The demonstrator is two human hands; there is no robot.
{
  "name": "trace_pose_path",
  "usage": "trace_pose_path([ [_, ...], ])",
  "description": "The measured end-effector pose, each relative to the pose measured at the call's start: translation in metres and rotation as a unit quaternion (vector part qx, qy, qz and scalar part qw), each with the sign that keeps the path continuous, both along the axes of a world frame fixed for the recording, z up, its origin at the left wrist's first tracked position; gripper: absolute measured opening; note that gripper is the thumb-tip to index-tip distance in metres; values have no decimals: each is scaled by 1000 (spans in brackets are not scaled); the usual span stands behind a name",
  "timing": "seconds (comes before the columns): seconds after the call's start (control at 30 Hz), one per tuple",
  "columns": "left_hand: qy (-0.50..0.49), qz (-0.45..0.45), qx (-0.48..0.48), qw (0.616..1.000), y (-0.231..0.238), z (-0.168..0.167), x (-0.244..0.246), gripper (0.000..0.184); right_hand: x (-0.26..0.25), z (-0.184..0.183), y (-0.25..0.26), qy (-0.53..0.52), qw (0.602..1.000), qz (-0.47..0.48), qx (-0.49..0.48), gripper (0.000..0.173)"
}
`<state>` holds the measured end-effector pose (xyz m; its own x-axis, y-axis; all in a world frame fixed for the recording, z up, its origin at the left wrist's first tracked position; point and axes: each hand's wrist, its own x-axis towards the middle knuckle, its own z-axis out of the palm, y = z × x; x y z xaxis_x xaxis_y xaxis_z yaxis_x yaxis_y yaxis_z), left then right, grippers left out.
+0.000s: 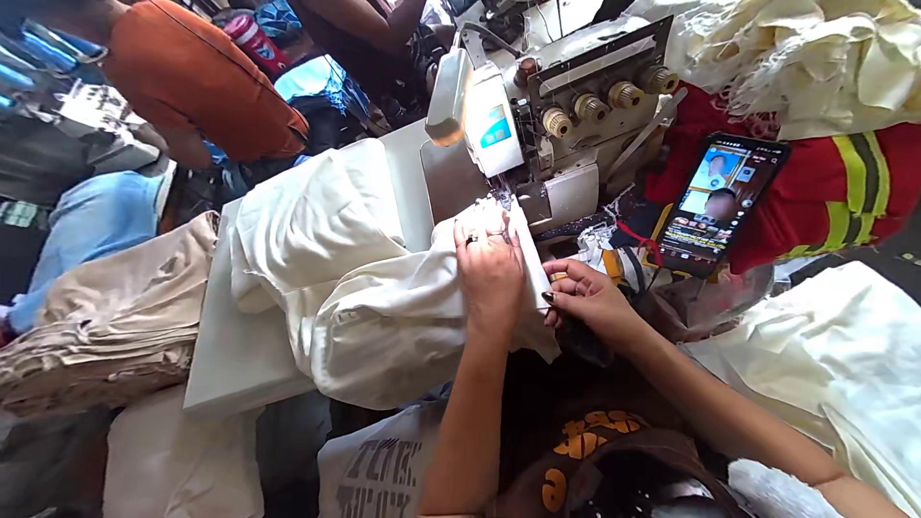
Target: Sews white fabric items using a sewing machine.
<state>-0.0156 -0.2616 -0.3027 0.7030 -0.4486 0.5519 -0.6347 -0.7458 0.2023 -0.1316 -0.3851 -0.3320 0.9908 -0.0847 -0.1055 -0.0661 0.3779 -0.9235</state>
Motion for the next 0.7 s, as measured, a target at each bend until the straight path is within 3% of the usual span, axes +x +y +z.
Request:
trace_pose_path([
  [0.13, 152, -71, -15, 986, 16, 29, 34, 34, 22, 7, 0, -71, 995, -44, -46, 55],
  [0.2, 183, -83, -26, 979, 14, 30, 67, 30, 37, 9, -2, -103, 988, -67, -97, 51],
  [0.3, 220, -59, 1, 974, 5, 40, 102, 37, 59, 12, -5, -128, 970, -103, -180, 33],
  [0.47, 205, -9, 68, 976, -11, 49, 141, 39, 73, 14, 2, -134, 951, -161, -226, 23],
  [0.6, 196, 46, 23, 979, -9, 36, 182, 43, 72, 12, 5, -117, 942, -160, -270, 24],
  [0.7, 141, 101, -15, 985, 15, 34, 180, 34, 71, 16, 1, -100, 934, -134, -315, 26],
])
